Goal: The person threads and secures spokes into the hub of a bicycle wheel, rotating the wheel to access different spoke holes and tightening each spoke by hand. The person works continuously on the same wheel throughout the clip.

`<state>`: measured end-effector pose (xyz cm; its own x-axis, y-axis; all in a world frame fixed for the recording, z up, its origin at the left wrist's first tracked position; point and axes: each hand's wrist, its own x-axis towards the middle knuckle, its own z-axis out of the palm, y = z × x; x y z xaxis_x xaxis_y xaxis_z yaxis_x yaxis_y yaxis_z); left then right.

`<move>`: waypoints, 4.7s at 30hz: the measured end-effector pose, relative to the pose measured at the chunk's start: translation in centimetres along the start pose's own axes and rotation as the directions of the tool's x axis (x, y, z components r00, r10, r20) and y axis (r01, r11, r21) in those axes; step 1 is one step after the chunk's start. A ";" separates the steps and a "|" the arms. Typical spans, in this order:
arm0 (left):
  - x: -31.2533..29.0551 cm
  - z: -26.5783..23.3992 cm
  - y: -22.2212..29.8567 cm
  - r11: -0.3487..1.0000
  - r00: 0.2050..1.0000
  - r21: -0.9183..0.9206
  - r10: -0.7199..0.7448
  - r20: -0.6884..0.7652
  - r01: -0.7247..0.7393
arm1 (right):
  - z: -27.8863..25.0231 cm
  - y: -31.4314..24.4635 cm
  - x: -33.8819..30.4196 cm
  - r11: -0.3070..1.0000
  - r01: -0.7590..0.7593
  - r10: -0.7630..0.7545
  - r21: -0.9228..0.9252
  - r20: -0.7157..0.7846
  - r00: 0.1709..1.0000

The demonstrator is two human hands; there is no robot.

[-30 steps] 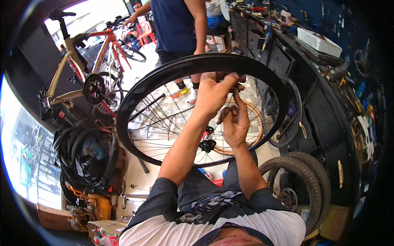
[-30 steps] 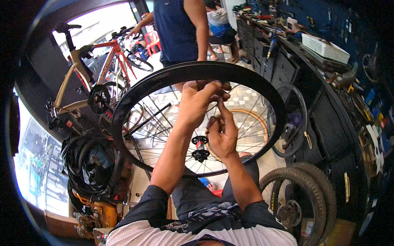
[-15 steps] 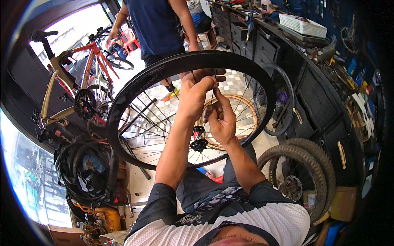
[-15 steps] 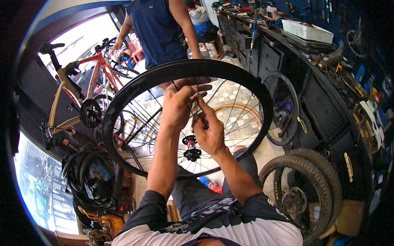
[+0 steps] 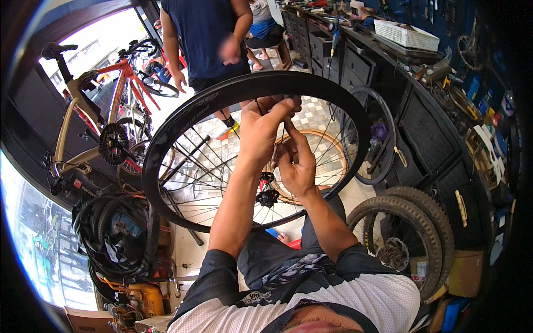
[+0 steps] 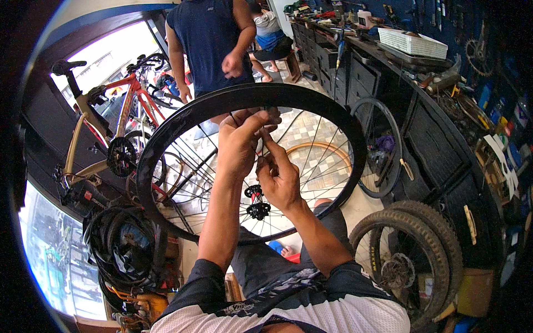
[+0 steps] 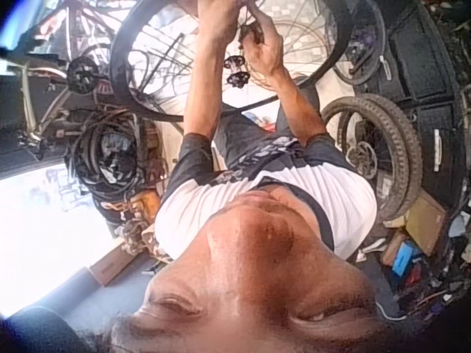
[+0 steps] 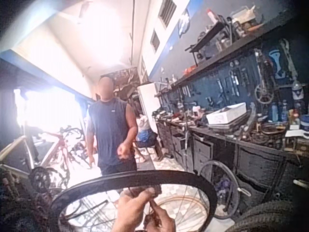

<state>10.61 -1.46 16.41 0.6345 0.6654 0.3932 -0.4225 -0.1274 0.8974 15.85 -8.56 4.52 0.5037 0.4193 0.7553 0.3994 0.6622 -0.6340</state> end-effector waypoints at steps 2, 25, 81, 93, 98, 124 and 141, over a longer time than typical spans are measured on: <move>0.1 0.0 -0.1 0.996 0.999 0.080 0.033 -0.030 -0.031 | -0.1 0.1 0.1 1.000 0.005 -0.005 -0.013 0.001 1.000; 0.2 -0.2 0.4 0.999 0.999 -0.022 -0.045 0.029 0.046 | 0.3 -1.9 0.8 0.993 -0.114 0.114 -0.007 0.043 0.993; -2.7 0.1 -0.8 0.953 0.956 0.228 0.242 -0.168 -0.201 | 0.2 -2.4 1.3 0.983 -0.151 0.156 -0.101 0.039 0.987; -10.9 -6.9 0.3 -0.205 0.915 0.894 -0.030 0.401 -0.399 | -0.2 -1.8 2.5 0.967 -0.252 0.243 0.034 0.162 0.956; -10.1 -7.9 -3.5 -0.282 0.912 0.881 -0.274 0.305 -0.379 | -2.1 -2.4 2.1 0.971 -0.202 0.229 -0.128 0.254 0.940; -10.6 -15.9 -5.6 0.505 0.996 0.863 -0.093 0.017 0.032 | -15.2 3.7 8.3 0.860 -0.320 0.266 -0.397 -0.187 0.946; -9.2 -18.8 -11.1 0.789 0.908 0.482 -0.419 -0.031 0.381 | -4.2 0.5 7.4 0.791 0.205 -0.256 -0.577 -0.006 0.967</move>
<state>-2.73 7.65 -0.99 0.7325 0.6803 -0.0250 0.2202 -0.2020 0.9543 23.02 -7.74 9.10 0.3896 0.2321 0.8912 0.8612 0.2513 -0.4419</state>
